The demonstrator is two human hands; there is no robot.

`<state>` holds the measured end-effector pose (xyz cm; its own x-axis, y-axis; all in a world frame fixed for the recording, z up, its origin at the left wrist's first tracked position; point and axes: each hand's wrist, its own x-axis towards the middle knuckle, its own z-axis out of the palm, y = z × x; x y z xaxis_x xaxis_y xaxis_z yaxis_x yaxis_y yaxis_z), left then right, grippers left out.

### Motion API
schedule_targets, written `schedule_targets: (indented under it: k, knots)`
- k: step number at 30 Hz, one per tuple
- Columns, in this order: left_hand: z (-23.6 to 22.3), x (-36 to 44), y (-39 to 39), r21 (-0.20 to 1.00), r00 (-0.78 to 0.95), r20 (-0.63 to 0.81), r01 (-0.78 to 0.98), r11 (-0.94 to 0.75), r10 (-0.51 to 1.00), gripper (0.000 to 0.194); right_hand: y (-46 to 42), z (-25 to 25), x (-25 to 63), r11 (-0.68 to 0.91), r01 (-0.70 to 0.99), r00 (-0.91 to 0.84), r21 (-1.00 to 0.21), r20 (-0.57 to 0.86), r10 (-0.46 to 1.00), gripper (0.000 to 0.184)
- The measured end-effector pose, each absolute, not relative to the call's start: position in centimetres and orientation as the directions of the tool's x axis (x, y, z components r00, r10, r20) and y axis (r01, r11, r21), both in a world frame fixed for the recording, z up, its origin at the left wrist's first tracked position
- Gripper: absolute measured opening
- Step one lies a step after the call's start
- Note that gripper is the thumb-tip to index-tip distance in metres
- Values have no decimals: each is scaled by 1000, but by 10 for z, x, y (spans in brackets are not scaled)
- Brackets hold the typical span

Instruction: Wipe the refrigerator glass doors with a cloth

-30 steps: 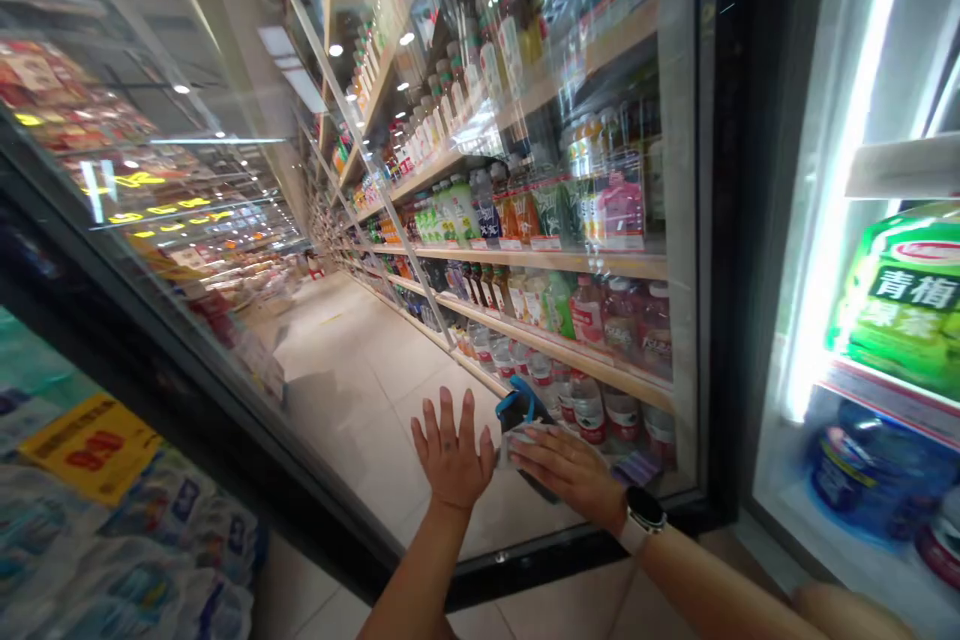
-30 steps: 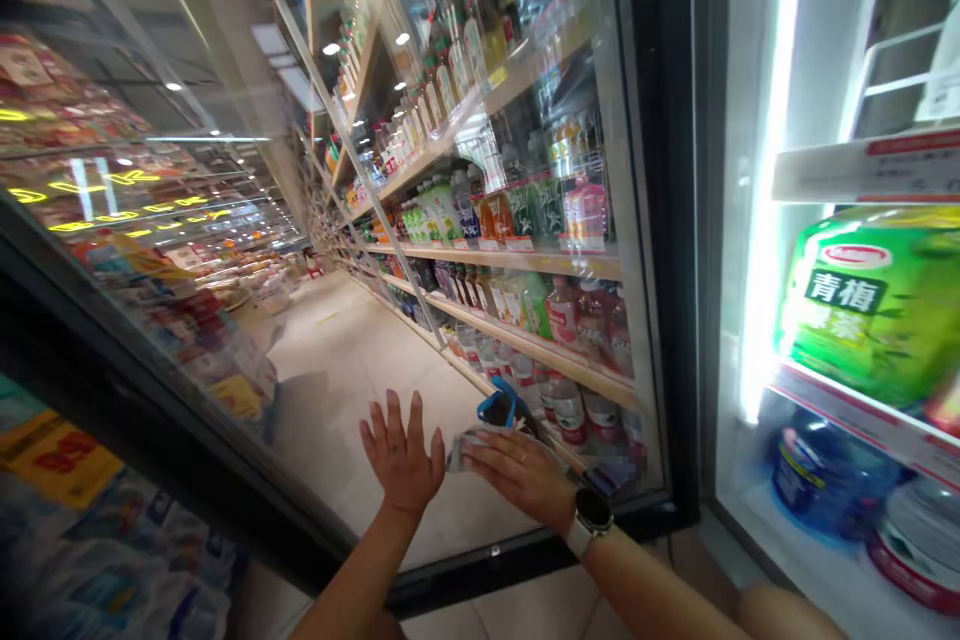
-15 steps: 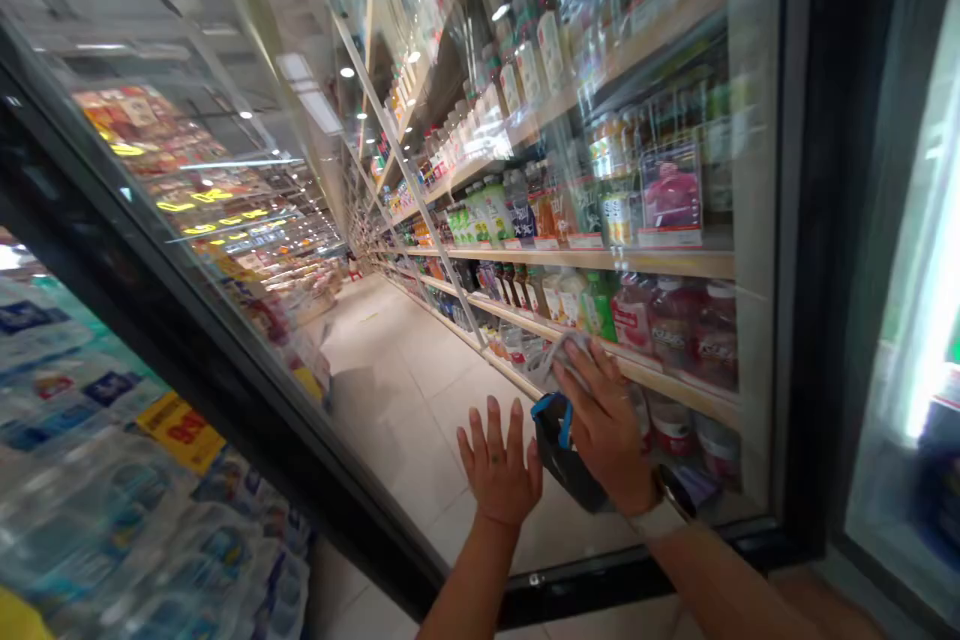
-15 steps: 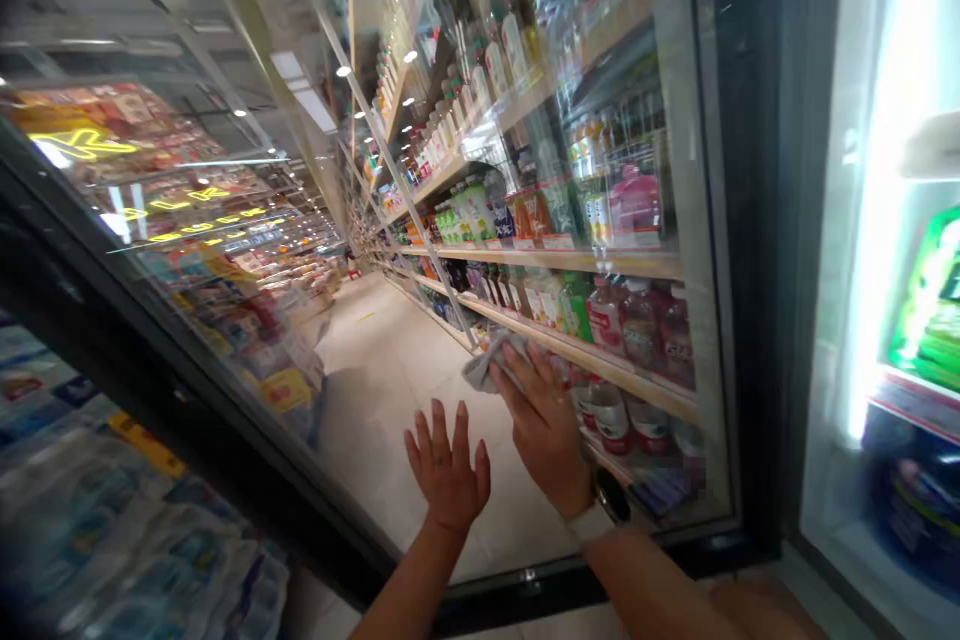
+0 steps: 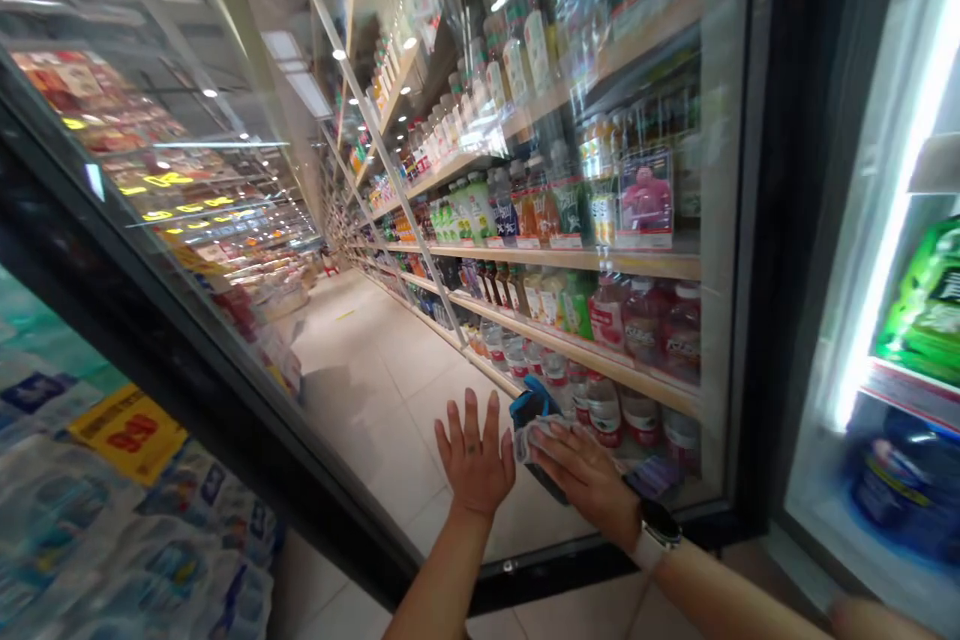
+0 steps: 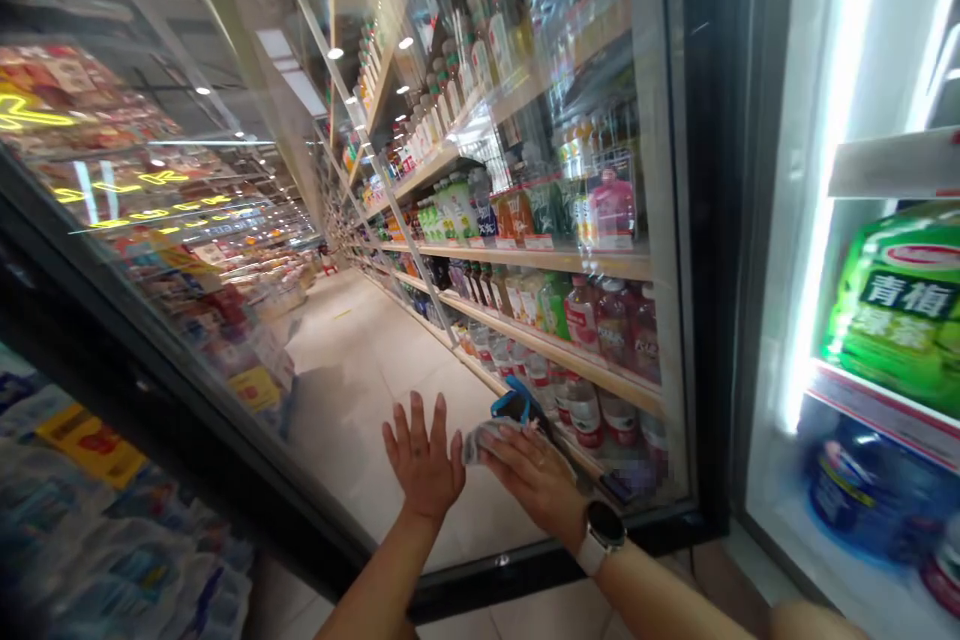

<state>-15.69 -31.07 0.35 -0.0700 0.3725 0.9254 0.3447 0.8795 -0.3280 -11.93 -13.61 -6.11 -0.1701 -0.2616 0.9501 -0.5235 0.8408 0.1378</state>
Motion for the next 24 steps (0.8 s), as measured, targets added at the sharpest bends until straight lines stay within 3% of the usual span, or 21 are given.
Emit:
schedule_targets:
  k: [5,13,17,22,24]
  knots:
    - [5,-161,-310,-328,-53,929,344,880,367,67,-120,-93,-114,796,-562,-206,224,895,-397,42]
    - [6,-160,-311,-330,-46,929,344,879,367,68,-115,-54,-118,789,-550,-129,274,906,-404,39]
    - [5,-156,-310,-329,-50,929,342,880,367,67,-120,-22,-122,846,-511,-162,155,949,-271,42]
    - [7,-149,-310,-346,-62,921,325,880,385,69,-120,24,-123,866,-478,-162,-145,984,75,58]
    - [7,-147,-309,-340,-66,923,321,884,379,69,-116,36,-125,846,-490,-122,-212,977,174,61]
